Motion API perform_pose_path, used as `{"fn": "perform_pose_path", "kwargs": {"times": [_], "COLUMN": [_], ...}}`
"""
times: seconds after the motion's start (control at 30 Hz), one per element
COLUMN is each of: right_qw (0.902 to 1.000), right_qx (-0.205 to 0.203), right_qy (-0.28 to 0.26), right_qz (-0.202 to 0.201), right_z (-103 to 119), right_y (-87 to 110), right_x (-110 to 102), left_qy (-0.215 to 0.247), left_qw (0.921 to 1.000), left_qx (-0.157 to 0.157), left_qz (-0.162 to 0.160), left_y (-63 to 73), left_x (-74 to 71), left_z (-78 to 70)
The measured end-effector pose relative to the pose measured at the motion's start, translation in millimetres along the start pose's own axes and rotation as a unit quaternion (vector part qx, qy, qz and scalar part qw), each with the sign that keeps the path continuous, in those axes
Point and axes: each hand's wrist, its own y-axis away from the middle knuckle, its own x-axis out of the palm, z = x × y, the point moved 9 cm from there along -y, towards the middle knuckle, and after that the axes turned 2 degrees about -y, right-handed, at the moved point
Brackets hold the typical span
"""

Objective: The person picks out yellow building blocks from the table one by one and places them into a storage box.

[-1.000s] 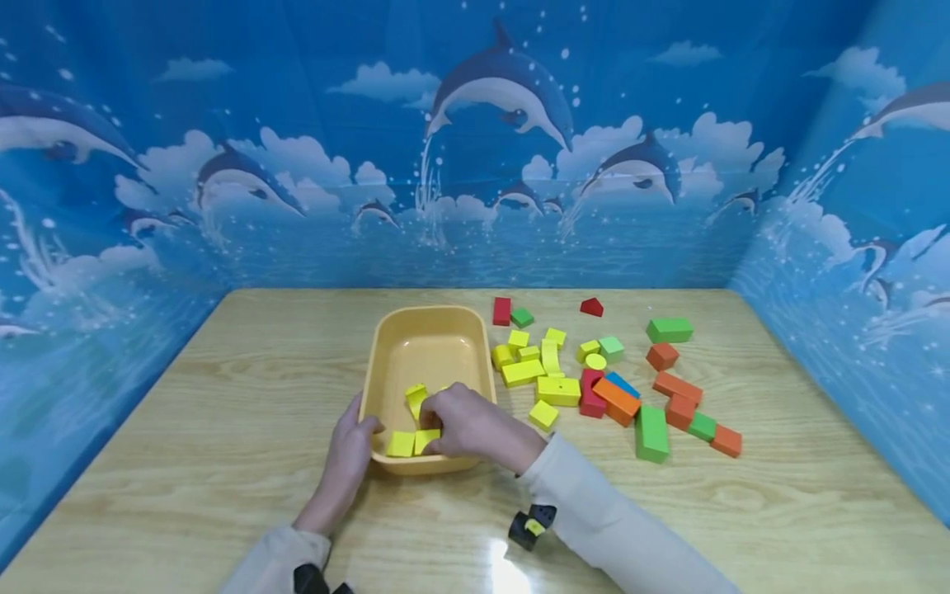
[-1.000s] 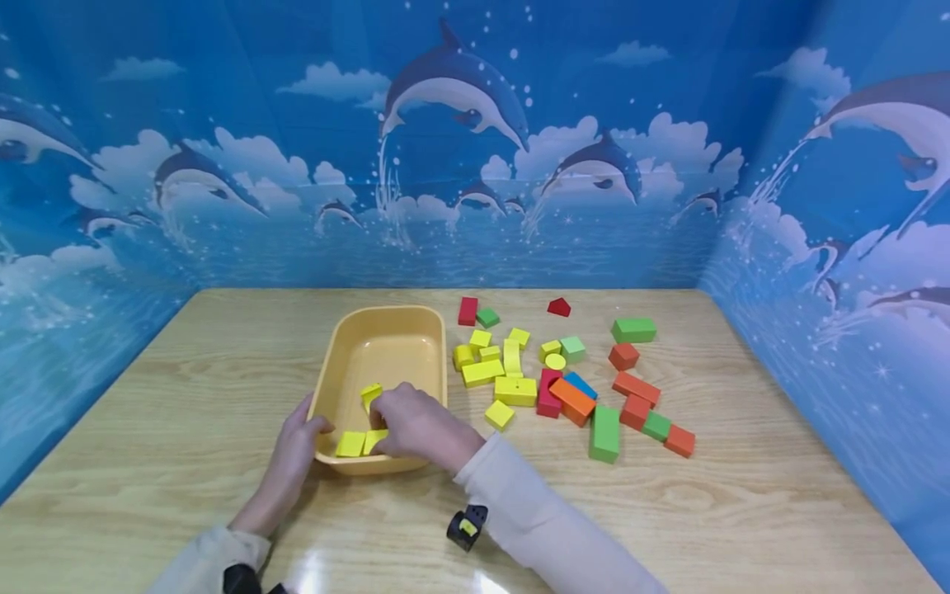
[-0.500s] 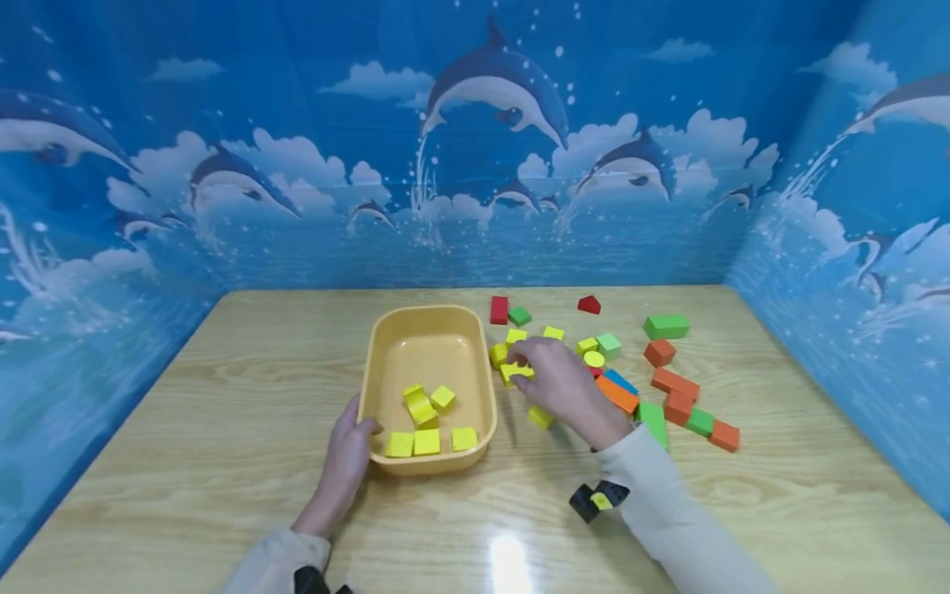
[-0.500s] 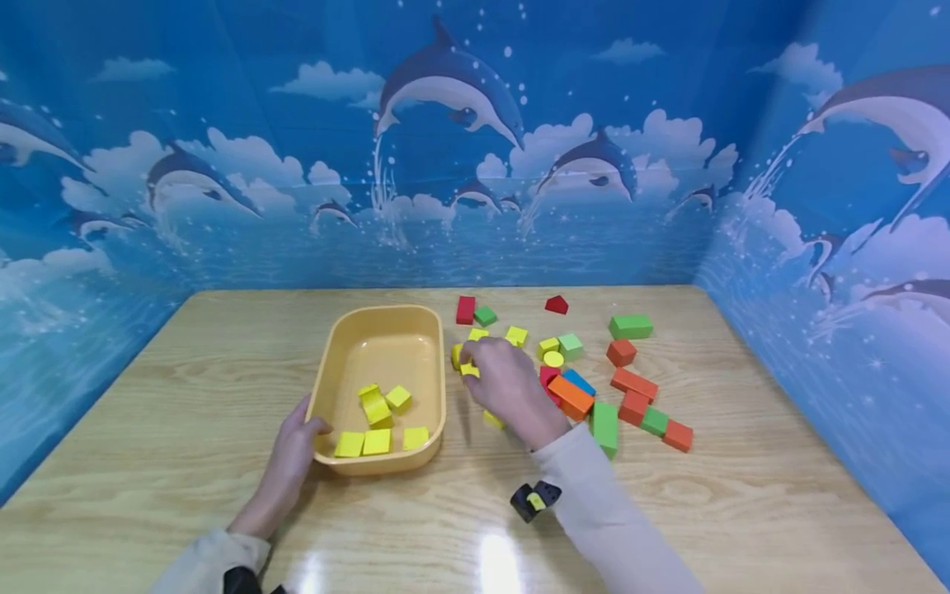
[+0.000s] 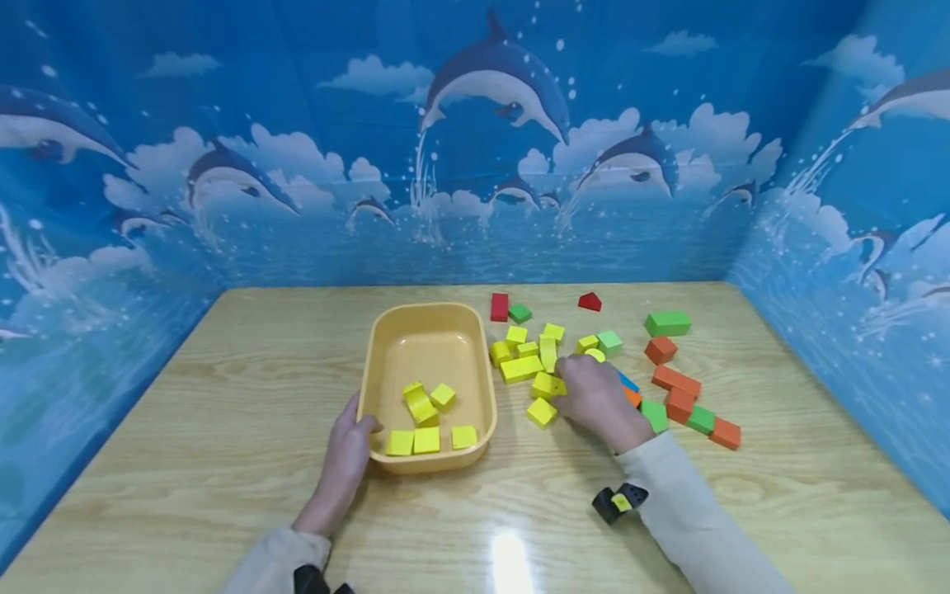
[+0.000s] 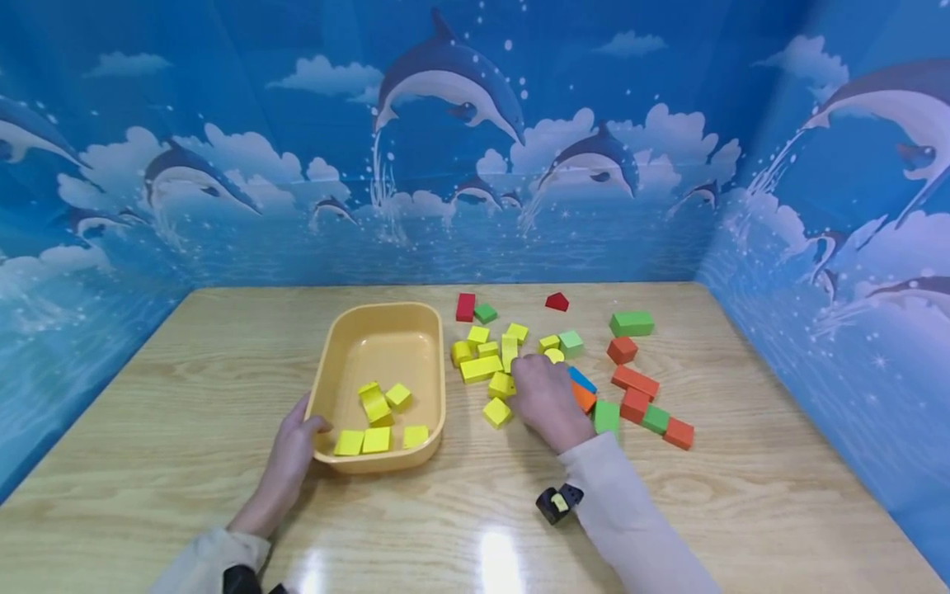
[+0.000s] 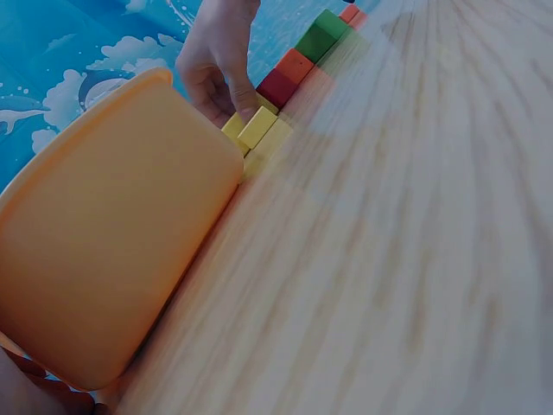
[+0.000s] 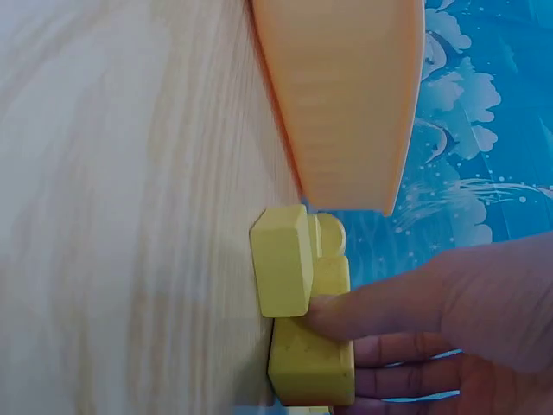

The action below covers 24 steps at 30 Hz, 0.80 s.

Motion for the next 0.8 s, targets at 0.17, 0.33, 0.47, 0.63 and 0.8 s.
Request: {"fn": "perform_pose_path", "kwargs": {"times": [0.17, 0.33, 0.47, 0.63, 0.8], "right_qw": [0.9979, 0.9923, 0.9869, 0.9828, 0.9765], "right_qx": [0.019, -0.002, -0.025, -0.068, -0.093], "right_qy": [-0.053, -0.099, -0.122, -0.104, 0.020], "right_qz": [-0.031, -0.075, -0.103, -0.137, -0.193], "right_z": [16.3, 51.3, 78.8, 108.2, 131.9], "right_y": [6.7, 11.7, 12.8, 8.8, 5.6], "right_x": [-8.6, -29.5, -40.2, -37.7, -26.1], "left_qy": [-0.007, -0.002, -0.003, -0.005, -0.006], "left_qw": [1.0000, 1.0000, 1.0000, 1.0000, 1.0000], "left_qx": [0.000, -0.001, -0.003, -0.003, -0.001], "left_qz": [-0.004, -0.002, -0.001, -0.002, -0.001], "left_y": [0.6, 0.8, 0.6, 0.4, 0.7], "left_x": [-1.5, -0.9, -0.6, -0.8, -0.9], "left_z": [-0.5, -0.7, -0.4, -0.1, 0.0]}}
